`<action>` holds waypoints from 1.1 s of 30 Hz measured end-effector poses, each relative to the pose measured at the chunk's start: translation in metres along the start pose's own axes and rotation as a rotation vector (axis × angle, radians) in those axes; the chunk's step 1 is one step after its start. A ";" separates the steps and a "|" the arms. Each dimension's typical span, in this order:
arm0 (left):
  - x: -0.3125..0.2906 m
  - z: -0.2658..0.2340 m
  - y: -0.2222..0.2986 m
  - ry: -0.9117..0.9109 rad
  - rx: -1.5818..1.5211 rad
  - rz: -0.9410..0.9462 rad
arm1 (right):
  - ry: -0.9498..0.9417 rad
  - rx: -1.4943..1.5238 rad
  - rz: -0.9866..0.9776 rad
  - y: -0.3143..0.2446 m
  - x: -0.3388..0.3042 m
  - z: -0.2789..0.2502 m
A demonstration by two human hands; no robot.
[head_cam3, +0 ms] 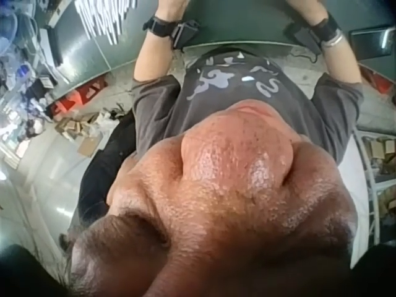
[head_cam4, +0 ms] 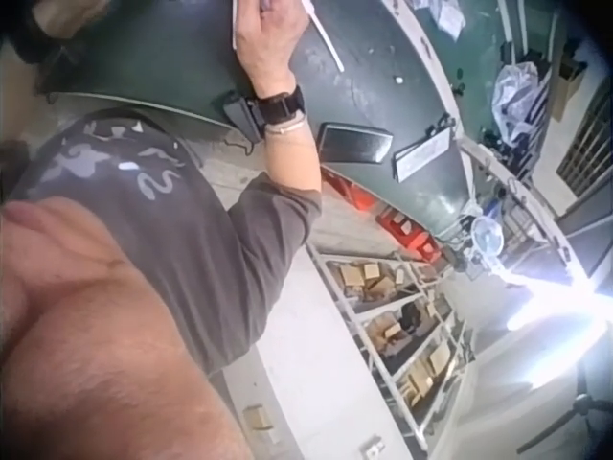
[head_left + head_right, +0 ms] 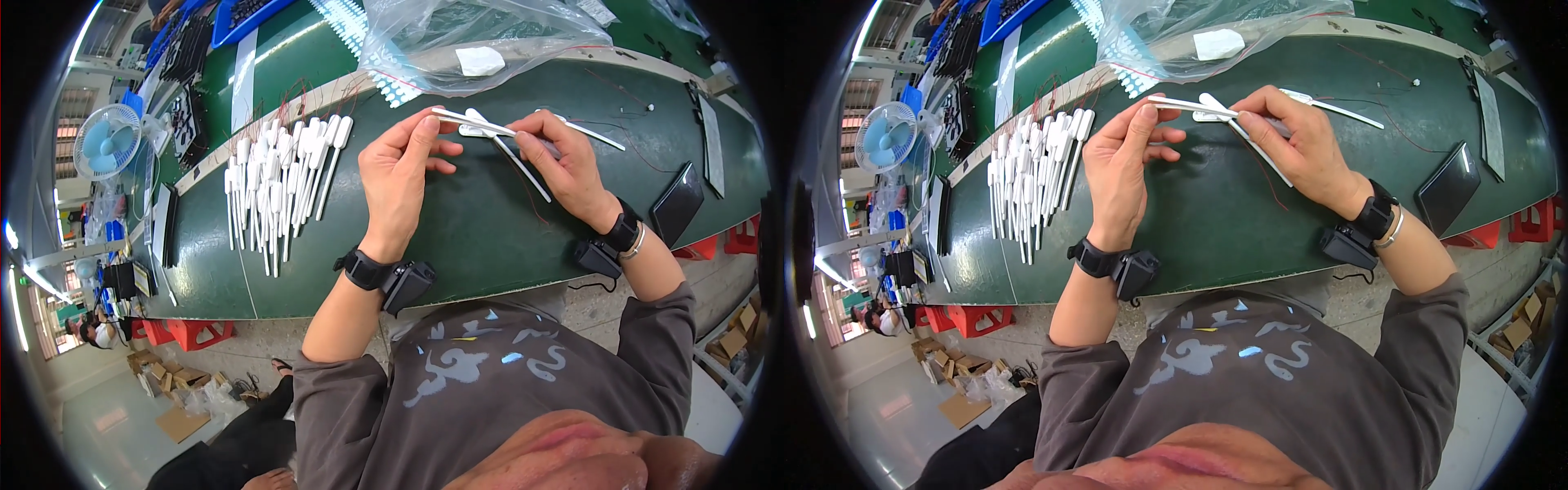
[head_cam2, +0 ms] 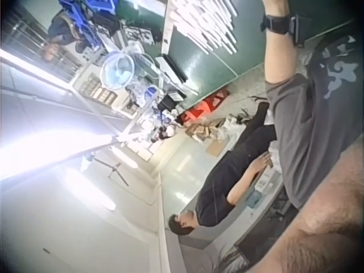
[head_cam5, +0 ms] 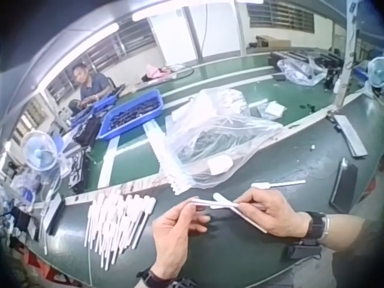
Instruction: The person assembles antenna components by hand, inserting a wire into a white plastic housing and pressing two white plastic sticks into the housing before setting the assembly down.
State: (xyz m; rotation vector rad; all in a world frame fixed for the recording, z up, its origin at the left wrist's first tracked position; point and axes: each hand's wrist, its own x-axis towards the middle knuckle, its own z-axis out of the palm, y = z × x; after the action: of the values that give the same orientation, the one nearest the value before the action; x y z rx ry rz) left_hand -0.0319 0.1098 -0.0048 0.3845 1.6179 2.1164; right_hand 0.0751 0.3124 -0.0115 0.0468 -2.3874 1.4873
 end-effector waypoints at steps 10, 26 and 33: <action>0.003 -0.004 -0.002 0.038 0.214 0.047 | 0.052 -0.066 -0.062 -0.001 0.000 0.000; 0.005 -0.012 0.030 -0.557 0.047 -0.490 | -0.151 -0.139 -0.310 -0.001 0.000 -0.002; 0.009 -0.019 0.014 -0.497 0.177 -0.318 | -0.151 -0.168 -0.279 -0.004 0.000 0.000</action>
State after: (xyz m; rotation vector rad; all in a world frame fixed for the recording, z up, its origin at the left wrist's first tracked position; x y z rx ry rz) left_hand -0.0515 0.0952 0.0029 0.6090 1.4561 1.4997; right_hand 0.0757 0.3108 -0.0079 0.4485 -2.4900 1.1904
